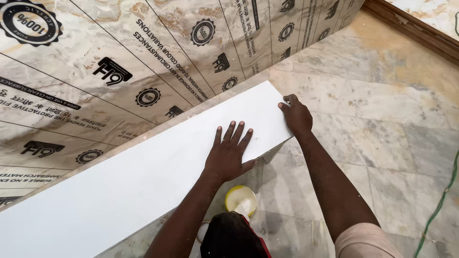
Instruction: The person applies white adhesive to a wooden plank using a small packet, then places a white sheet on top and presses it down firmly with both hands.
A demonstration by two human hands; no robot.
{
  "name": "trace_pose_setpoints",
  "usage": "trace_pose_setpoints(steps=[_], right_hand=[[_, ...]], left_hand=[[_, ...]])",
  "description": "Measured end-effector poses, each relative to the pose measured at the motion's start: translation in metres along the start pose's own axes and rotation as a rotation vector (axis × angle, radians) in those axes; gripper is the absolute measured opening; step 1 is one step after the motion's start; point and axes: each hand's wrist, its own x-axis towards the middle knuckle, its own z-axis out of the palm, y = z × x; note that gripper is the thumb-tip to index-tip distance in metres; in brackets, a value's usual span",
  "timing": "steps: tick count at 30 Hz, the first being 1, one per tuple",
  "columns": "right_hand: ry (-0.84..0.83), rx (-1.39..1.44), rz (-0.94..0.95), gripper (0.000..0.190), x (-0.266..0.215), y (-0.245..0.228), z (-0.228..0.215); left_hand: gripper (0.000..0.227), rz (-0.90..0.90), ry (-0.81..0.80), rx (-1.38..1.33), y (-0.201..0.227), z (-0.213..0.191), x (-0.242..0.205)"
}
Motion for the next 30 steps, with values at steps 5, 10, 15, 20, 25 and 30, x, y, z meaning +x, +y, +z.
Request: trace_pose_setpoints(steps=[5,10,15,20,25,30], right_hand=[[0.071,0.004,-0.14,0.056,0.011,0.008,0.006],[0.004,-0.321,-0.545,0.081,0.001,-0.021,0.051],[-0.142,-0.362,-0.512,0.087,0.005,-0.044,0.051],[-0.113,-0.369,-0.466,0.088,0.015,-0.046,0.042],[-0.088,-0.381,-0.432,0.087,0.033,-0.043,0.043],[-0.066,-0.391,-0.44,0.087,0.044,-0.035,0.048]], left_hand=[[0.092,0.003,0.015,0.002,0.001,-0.002,-0.001],[0.094,-0.003,-0.027,-0.021,0.003,-0.007,0.001],[0.092,0.003,-0.008,-0.018,0.002,-0.008,-0.001],[0.091,0.004,0.002,-0.02,0.002,-0.007,-0.001],[0.092,0.013,0.02,-0.033,0.001,-0.005,-0.001],[0.092,0.01,0.006,-0.034,0.001,-0.004,0.0]])
